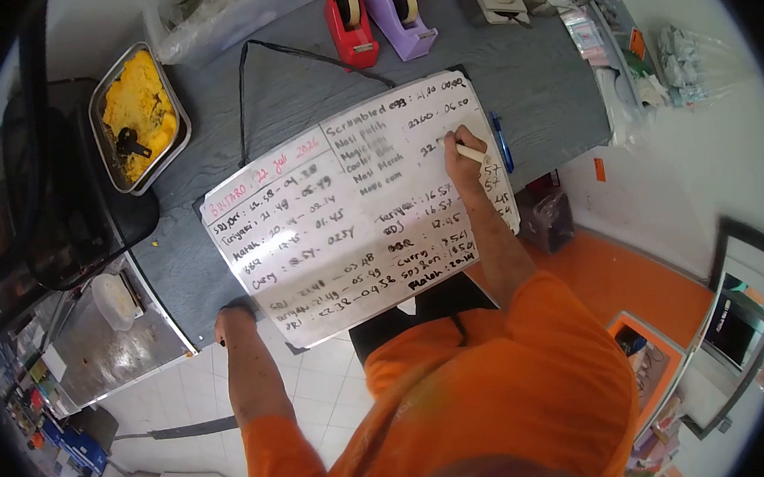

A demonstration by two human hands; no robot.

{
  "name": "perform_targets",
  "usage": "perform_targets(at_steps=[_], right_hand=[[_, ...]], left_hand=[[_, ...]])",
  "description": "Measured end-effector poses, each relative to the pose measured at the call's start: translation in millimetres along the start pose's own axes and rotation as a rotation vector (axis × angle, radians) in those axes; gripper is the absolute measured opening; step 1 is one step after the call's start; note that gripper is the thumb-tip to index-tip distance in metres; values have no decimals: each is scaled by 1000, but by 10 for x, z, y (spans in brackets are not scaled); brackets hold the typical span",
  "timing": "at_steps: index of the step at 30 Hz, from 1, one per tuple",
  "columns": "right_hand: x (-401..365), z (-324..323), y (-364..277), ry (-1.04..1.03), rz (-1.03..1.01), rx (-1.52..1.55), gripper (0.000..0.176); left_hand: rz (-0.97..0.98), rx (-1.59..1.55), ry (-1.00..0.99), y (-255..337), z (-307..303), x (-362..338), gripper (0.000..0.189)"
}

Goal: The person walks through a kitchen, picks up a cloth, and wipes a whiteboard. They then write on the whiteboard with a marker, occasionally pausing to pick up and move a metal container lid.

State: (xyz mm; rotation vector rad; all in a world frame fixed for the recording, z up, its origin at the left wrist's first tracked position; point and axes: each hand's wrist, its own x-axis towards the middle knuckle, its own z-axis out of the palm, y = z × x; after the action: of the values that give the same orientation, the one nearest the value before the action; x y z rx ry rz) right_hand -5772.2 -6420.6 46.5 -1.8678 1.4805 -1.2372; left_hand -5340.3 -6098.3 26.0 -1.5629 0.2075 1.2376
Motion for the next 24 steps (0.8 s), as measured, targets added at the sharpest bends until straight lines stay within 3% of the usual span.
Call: perform_targets(at_steps=[3, 6, 10, 12, 16, 19, 21, 24], right_hand=[[11, -35, -18, -30, -45, -8, 29], [19, 24, -103, 69, 36, -17, 28], [-14, 0, -17, 53, 13, -60, 28], [-40, 11, 26, 50, 15, -92, 28], [17, 43, -45, 110, 68, -65, 27], [13, -24, -68, 174, 72, -62, 27], [37, -10, -56, 234, 92, -32, 27], [74, -52, 10, 163, 102, -81, 26]], left_hand=[[13, 4, 44, 0, 6, 37, 37], [7, 45, 8, -3, 51, 294, 36], [40, 11, 131, -43, 25, -129, 36], [17, 21, 44, -33, 23, 48, 36], [1, -83, 110, -74, 29, -136, 37], [-59, -130, -44, -47, -41, -363, 36], [-13, -16, 157, -73, 40, -244, 51], [15, 6, 174, -73, 9, -477, 50]])
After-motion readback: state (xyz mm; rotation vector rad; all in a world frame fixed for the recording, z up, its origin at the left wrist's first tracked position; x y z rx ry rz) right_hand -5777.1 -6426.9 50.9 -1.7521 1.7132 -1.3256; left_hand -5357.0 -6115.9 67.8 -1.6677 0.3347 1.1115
